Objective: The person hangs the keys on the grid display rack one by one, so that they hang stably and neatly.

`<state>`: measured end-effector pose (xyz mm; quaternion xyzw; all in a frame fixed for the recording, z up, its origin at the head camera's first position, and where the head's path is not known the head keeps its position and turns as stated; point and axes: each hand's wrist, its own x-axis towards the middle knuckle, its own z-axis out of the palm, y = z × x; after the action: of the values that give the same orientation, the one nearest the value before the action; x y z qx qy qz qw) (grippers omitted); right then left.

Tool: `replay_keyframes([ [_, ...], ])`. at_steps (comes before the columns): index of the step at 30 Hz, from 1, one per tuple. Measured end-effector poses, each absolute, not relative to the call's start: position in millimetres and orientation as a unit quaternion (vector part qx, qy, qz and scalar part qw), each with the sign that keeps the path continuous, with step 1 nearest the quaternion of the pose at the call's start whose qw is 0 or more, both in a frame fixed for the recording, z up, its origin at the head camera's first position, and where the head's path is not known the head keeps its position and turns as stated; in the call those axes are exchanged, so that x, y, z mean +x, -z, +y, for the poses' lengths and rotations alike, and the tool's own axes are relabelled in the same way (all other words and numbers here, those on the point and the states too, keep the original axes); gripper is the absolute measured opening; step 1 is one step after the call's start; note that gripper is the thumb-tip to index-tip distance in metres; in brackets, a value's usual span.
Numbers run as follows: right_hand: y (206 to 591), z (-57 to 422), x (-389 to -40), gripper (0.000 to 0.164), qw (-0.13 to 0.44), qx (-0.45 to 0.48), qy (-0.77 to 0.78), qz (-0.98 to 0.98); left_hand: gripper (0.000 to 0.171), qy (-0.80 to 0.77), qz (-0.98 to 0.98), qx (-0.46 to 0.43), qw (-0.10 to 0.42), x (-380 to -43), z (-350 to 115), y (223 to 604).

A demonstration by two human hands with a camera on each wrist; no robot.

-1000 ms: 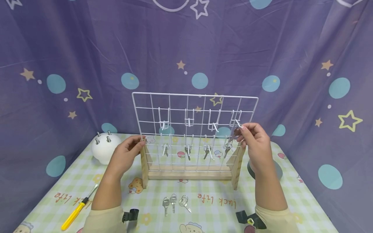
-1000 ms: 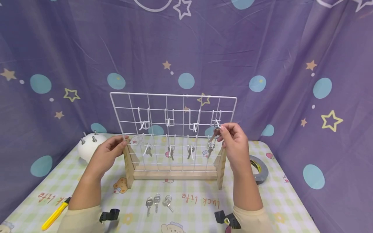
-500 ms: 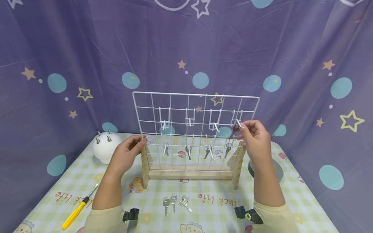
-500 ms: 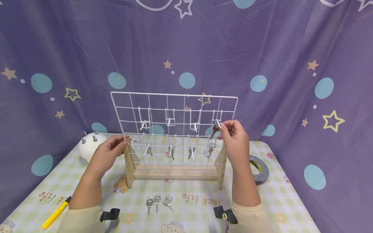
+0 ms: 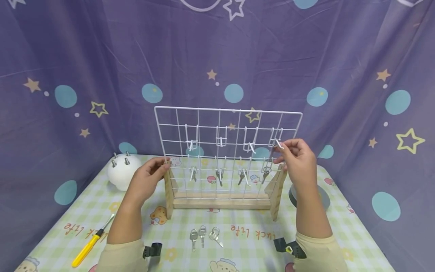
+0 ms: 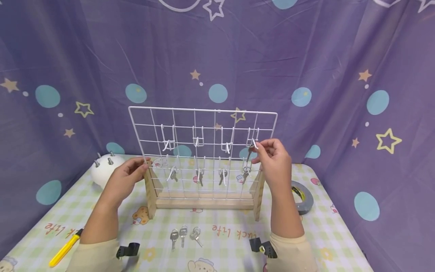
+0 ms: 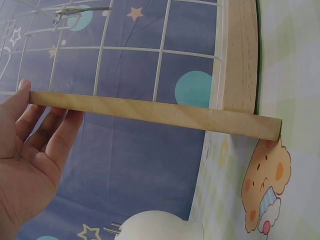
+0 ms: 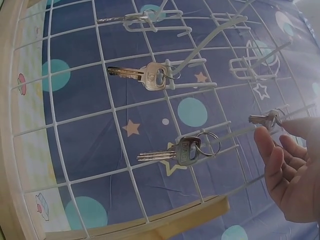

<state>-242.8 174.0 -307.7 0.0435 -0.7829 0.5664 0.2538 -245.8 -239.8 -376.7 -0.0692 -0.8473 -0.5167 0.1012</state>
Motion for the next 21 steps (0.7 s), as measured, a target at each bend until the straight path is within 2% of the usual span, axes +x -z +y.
replay_keyframes([
  [11, 317, 177, -235, 0.036, 0.239, 0.048, -0.582, -0.776, 0.053, 0.516, -0.848, -0.068, 0.098, -246, -240, 377],
  [17, 318, 178, -221, 0.028, 0.276, 0.057, -0.594, -0.754, 0.053, 0.517, -0.848, -0.069, 0.098, -245, -240, 376],
  [21, 318, 178, -208, 0.017, 0.292, 0.121, -0.632, -0.708, 0.052, 0.517, -0.847, -0.071, 0.100, -245, -240, 376],
])
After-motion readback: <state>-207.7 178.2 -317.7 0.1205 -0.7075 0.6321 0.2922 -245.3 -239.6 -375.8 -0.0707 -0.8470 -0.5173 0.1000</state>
